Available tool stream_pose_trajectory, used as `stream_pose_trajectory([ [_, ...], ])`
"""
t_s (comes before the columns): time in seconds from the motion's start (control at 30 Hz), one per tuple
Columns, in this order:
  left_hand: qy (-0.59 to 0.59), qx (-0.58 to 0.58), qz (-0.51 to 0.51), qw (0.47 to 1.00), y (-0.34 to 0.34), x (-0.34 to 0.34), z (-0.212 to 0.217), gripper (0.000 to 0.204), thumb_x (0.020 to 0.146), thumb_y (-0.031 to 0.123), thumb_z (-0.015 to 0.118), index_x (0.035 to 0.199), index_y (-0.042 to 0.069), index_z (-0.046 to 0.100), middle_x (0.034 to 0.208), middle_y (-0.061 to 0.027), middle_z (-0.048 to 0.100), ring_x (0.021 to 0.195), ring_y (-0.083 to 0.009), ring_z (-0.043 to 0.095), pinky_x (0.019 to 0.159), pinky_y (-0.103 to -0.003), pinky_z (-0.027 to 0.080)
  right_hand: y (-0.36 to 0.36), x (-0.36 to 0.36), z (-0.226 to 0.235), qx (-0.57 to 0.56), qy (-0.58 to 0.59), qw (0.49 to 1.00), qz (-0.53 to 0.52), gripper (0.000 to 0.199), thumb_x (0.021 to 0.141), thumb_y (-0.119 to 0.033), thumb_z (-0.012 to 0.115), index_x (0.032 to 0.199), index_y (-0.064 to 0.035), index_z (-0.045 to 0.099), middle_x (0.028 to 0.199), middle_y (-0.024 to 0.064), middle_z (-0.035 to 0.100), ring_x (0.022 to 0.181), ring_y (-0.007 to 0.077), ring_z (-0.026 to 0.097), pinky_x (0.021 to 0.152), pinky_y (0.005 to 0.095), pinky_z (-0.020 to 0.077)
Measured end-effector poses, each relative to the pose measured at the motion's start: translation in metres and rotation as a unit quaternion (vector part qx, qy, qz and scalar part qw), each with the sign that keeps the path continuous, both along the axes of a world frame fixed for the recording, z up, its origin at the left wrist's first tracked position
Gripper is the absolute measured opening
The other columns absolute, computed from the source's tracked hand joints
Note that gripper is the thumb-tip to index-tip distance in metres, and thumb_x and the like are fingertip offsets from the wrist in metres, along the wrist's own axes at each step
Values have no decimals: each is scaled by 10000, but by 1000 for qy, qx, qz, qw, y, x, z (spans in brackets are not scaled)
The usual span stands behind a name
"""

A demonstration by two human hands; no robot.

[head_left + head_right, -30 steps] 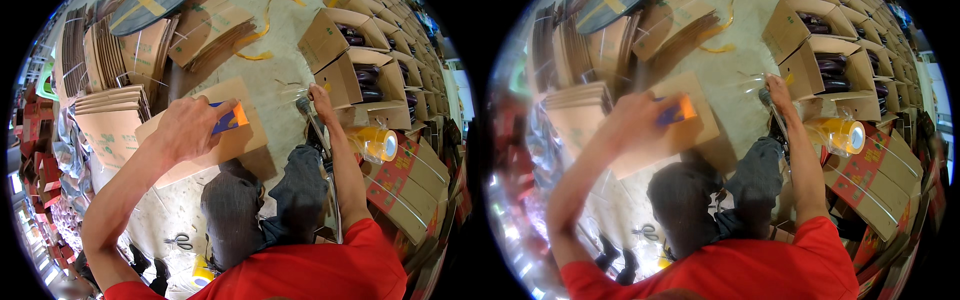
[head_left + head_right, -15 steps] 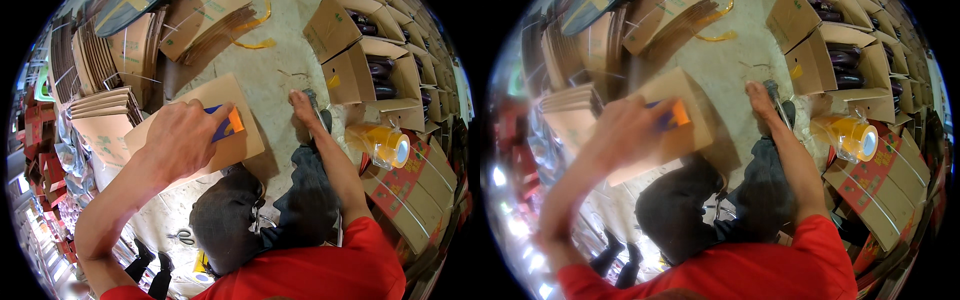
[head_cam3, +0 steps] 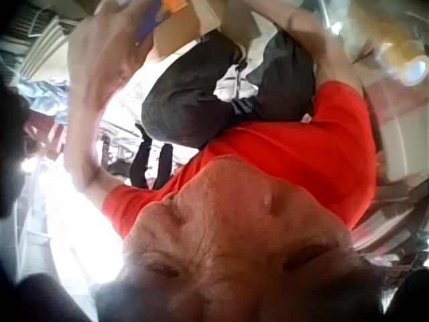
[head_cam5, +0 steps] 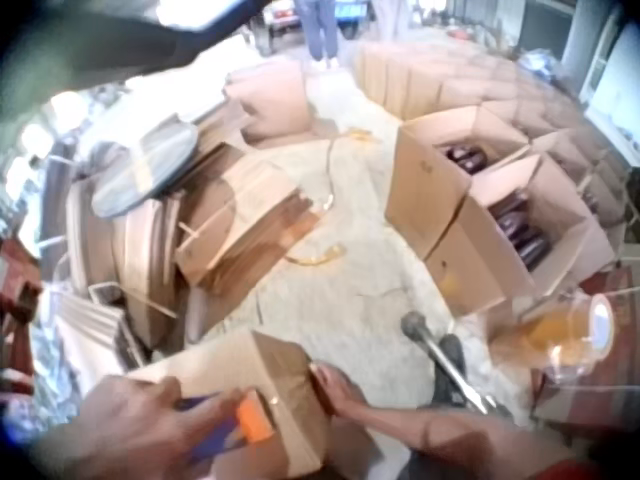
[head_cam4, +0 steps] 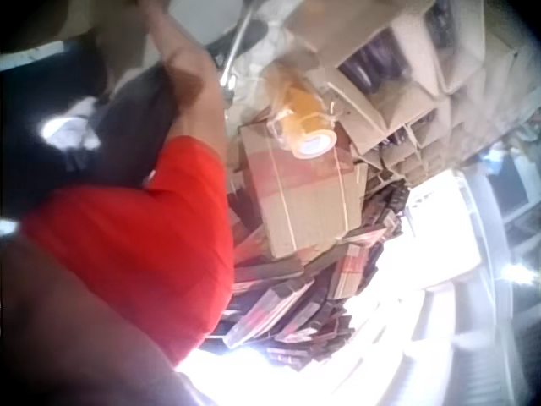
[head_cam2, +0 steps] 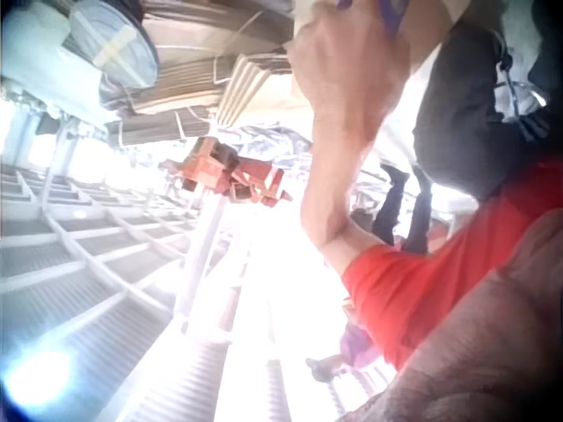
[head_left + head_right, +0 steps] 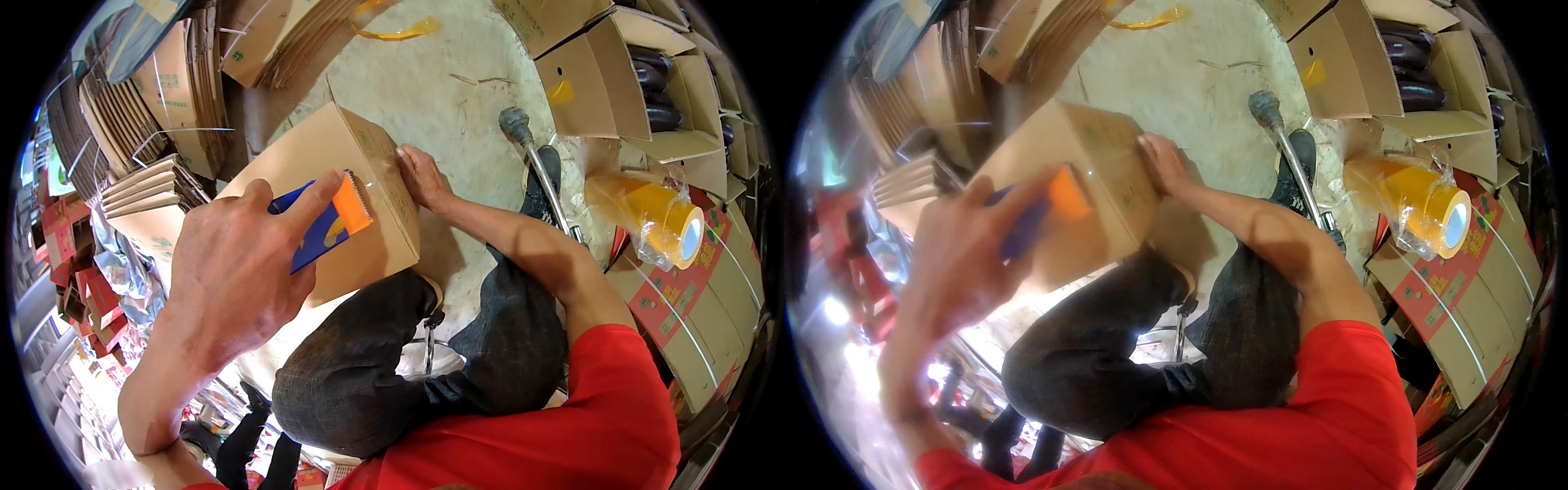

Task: The person assembles flat cardboard sheets into boxes by folding the flaps and sealing them with a handheld tape dispenser. The person repeats this process for multiple boxes, placing each finished unit aside.

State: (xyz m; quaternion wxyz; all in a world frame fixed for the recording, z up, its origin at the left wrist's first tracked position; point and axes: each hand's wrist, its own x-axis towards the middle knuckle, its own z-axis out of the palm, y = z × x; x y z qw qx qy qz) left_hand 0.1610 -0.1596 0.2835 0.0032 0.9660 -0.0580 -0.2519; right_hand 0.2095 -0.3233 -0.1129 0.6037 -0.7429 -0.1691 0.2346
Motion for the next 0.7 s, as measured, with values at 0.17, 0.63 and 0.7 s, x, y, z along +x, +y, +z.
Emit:
stream_pose_trajectory([
  [0.17, 0, 7, 12, 1000, -2, -2, -3, 651, 790, 180, 750, 1421, 189, 594, 782, -171, 599, 644, -355, 665, 599, -448, 529, -1, 1, 3, 2, 60, 997, 52, 393, 1119, -350, 457, 941, -3, 510, 805, 102, 506, 779, 172, 452, 738, 364, 460],
  [0.63, 16, 17, 26, 999, -4, 0, -2, 704, 769, 175, 757, 1449, 216, 580, 797, -157, 578, 655, -349, 660, 604, -449, 525, 51, 70, 87, 227, -22, 973, -29, 524, 1122, -426, 380, 1362, 10, 542, 1359, 136, 600, 1296, 233, 538, 1145, 367, 378],
  [0.7, 15, 14, 26, 999, -2, 0, -4, 715, 762, 173, 766, 1451, 219, 579, 798, -149, 571, 658, -343, 655, 605, -445, 519, 65, 46, 83, 226, 22, 973, 25, 549, 1121, -439, 369, 1385, 13, 535, 1382, 142, 590, 1310, 234, 530, 1153, 369, 369],
])
